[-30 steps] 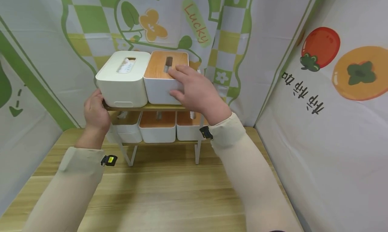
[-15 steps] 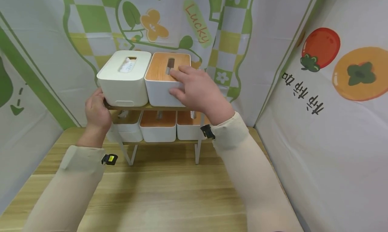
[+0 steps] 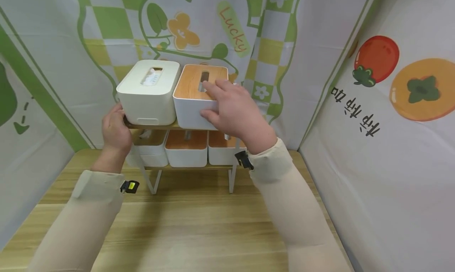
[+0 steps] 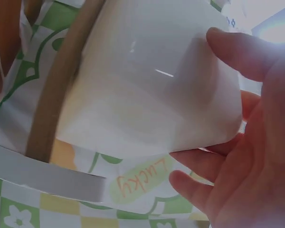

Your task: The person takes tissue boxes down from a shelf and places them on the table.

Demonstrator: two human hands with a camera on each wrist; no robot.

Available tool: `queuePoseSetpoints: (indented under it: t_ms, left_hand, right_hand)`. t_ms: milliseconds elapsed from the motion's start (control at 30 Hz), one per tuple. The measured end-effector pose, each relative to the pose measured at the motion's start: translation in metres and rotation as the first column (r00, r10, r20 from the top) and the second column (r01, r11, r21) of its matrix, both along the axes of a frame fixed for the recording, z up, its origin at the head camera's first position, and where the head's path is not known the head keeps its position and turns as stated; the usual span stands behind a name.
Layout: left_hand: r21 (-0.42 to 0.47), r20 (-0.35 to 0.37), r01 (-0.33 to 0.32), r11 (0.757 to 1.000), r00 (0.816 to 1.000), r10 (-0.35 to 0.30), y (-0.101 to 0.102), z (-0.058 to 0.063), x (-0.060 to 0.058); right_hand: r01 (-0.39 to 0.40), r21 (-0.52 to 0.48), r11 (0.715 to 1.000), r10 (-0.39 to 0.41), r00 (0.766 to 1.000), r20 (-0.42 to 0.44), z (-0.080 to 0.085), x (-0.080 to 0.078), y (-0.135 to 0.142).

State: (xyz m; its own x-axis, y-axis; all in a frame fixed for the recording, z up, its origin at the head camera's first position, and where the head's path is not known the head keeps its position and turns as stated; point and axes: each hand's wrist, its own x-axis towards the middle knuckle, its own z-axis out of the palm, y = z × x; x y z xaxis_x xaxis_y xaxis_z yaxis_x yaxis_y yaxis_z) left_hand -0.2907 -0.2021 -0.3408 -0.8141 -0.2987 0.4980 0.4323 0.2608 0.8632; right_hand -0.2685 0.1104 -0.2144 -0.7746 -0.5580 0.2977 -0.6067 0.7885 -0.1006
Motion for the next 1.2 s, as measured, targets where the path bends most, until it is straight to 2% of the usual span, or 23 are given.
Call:
queuePoseSetpoints:
  t_ms: [433, 833, 1000, 1200]
  left_hand:
    - [0.008, -0.013, 0.013, 1.000, 1.000, -0.013, 0.002, 0.002, 0.000]
    - [0.012, -0.050, 0.015, 1.000, 0.999, -0.015, 0.004, 0.001, 0.001]
    - [0.010, -0.049, 0.014, 1.000, 0.999, -0.013, 0.004, 0.001, 0.003]
    - [0.016, -0.042, 0.007, 1.000, 0.999, -0.007, 0.003, 0.001, 0.002]
  right_hand:
    - [0.012, 0.009, 1.000, -0.012, 1.000, 0.025, 0.002, 0.012, 0.006]
    - [0.004, 0.082, 0.997, -0.007, 0.999, 0.036, 0.004, 0.018, 0.006]
    - [0.005, 0.047, 0.999, -0.006, 0.999, 0.033, 0.007, 0.023, 0.009]
    - [-0.032, 0.011, 0.999, 0.032, 0.999, 0.004, 0.008, 0.019, 0.010]
